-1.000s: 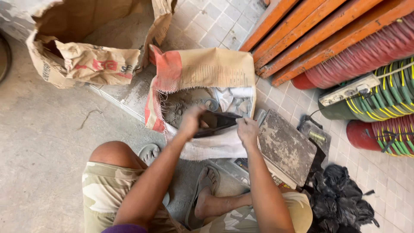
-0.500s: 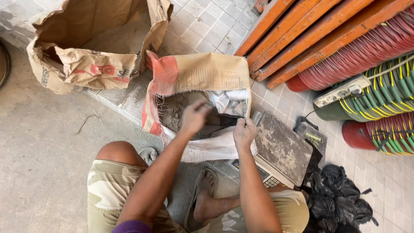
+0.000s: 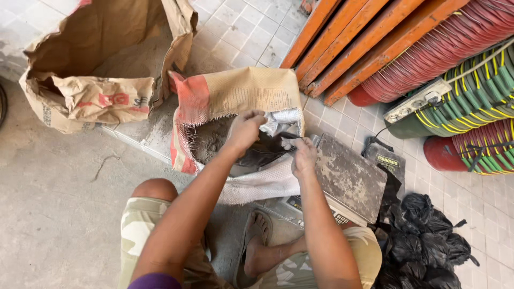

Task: The person fills black plastic bags with gray powder from a large sack using a small scoop, weighs each bag on a digital scale, and ties the bags closed.

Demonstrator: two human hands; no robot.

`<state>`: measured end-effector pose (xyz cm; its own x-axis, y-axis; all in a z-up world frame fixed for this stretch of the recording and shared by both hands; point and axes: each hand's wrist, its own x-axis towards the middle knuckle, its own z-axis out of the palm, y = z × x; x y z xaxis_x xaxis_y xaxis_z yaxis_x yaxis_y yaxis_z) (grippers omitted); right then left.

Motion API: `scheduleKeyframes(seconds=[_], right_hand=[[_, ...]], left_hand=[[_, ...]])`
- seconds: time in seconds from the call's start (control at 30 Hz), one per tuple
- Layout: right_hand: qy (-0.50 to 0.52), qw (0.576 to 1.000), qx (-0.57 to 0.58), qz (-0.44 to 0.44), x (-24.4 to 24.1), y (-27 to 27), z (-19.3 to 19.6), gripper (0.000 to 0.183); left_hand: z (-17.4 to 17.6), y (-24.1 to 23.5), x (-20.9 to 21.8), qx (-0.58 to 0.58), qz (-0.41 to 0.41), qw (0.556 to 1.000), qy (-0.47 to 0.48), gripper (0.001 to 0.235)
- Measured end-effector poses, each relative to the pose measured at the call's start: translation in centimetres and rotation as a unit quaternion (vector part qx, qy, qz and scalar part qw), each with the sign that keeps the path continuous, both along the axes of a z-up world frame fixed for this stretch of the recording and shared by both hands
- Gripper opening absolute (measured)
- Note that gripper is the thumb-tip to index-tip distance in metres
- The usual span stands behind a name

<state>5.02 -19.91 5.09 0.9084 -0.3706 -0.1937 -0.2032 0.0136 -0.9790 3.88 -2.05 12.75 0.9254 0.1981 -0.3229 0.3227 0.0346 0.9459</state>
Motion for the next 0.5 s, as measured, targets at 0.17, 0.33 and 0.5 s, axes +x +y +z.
scheduleKeyframes(seconds=[0.17,0.33,0.5], right_hand=[[0.082,0.987,-0.111,0.077,3.1,-0.5,-2.0,0.025],[0.045,0.988,-0.075,0.124,0.8,0.7,0.7,0.016],[-0.012,0.995,0.041,0.089,0.0,-1.6,8.5,0.027]], left_hand=[[0.3,0.6,0.0,0.094,-0.057,0.994,0.024,0.037],[-0.3,-0.1,0.3,-0.087,0.023,0.996,0.025,0.039],[2.2,-2.5,2.8,0.030,-0.050,0.998,-0.031,0.037]])
